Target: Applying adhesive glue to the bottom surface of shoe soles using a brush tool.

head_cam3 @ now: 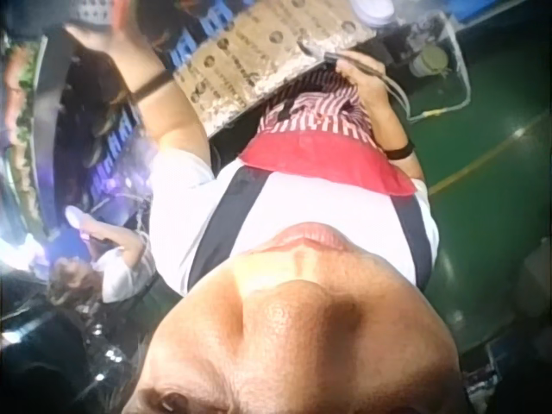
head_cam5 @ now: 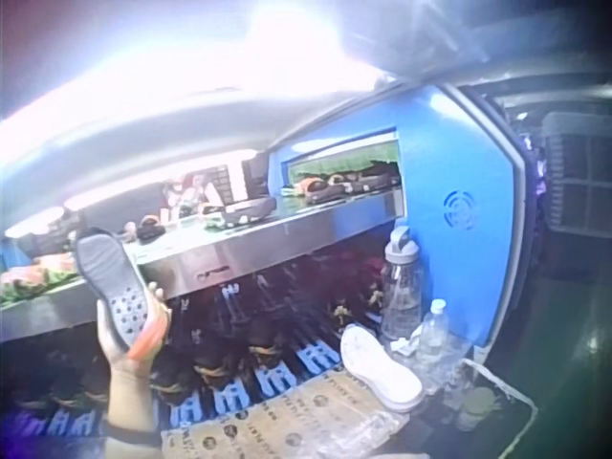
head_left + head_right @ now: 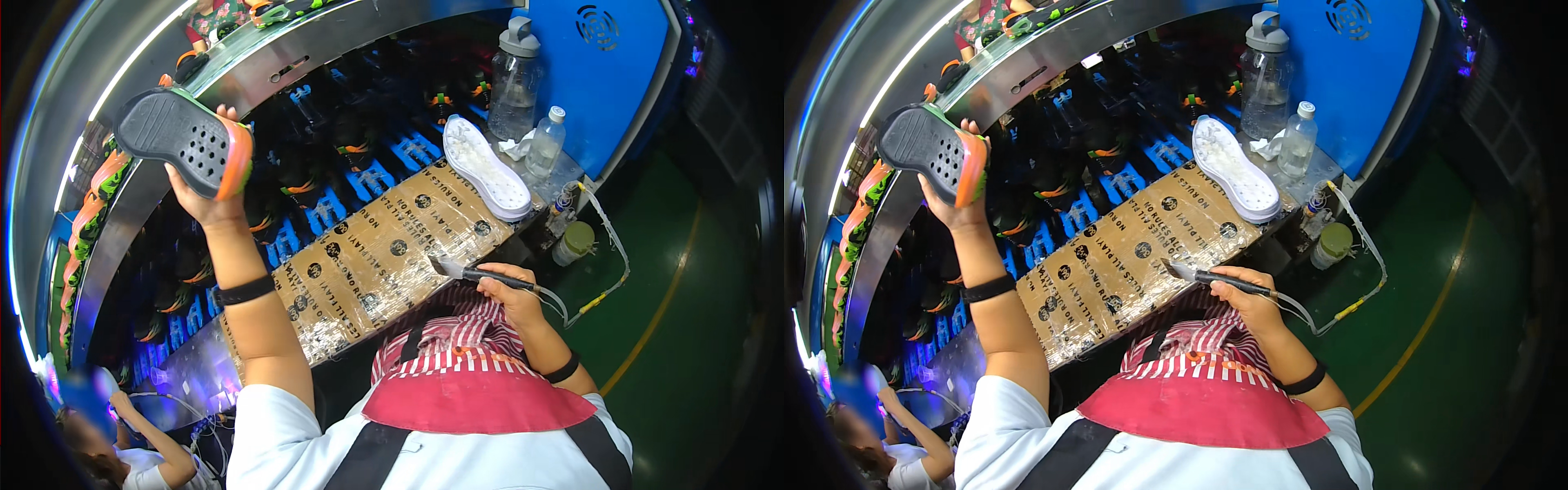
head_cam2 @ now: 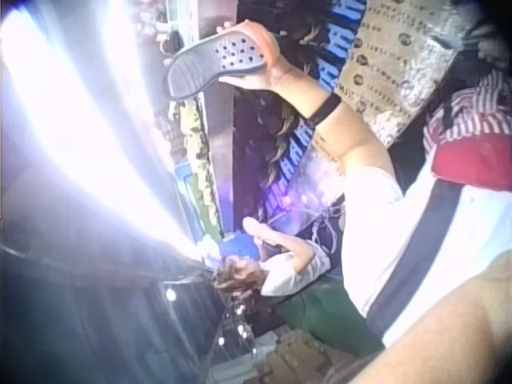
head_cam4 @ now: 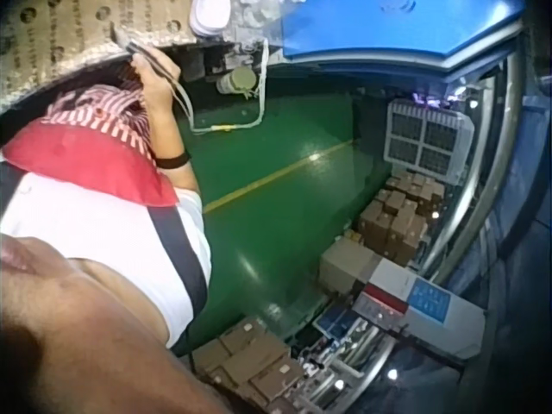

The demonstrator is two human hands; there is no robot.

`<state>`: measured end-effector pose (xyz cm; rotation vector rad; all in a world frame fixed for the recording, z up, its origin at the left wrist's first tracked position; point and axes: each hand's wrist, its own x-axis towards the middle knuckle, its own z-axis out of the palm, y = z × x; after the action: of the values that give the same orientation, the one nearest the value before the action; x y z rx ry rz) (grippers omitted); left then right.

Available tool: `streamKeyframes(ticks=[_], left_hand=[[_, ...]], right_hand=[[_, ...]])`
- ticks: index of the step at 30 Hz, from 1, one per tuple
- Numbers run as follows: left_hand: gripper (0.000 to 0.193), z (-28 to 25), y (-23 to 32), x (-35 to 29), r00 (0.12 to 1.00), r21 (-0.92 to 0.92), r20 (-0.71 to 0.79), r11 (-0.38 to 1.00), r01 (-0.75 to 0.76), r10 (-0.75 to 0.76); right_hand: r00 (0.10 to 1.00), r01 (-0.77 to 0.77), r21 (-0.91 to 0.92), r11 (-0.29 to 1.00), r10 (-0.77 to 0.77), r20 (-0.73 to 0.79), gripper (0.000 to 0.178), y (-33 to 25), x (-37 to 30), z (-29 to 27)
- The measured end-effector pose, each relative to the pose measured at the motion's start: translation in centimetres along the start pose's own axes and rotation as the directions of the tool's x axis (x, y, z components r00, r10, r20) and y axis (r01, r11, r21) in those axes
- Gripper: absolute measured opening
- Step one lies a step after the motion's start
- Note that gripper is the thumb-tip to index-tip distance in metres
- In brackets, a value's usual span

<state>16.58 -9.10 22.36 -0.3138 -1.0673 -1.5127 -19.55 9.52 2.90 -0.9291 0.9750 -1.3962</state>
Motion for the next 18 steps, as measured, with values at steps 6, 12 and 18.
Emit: streamKeyframes(ticks=[6,12,18], left_hand=[[0.077,2.2,-8.5,-6.7,0.954,0.161,-0.276,0.973,0.163,-0.114],[0.071,2.7,-14.0,-14.7,0.749,-0.079,-0.546,0.913,0.399,-0.375],[0.060,4.1,-17.8,-17.1,0.648,-0.386,-0.536,0.840,0.382,-0.541]], right_hand=[[0.998,0.063,0.035,0.997,-0.063,-0.015,0.025,0.4,0.2,-0.1],[0.997,0.069,-0.011,0.998,-0.070,-0.019,0.023,-1.3,0.3,0.2],[0.979,0.172,-0.022,0.985,-0.168,0.118,0.014,-4.4,0.9,1.5]])
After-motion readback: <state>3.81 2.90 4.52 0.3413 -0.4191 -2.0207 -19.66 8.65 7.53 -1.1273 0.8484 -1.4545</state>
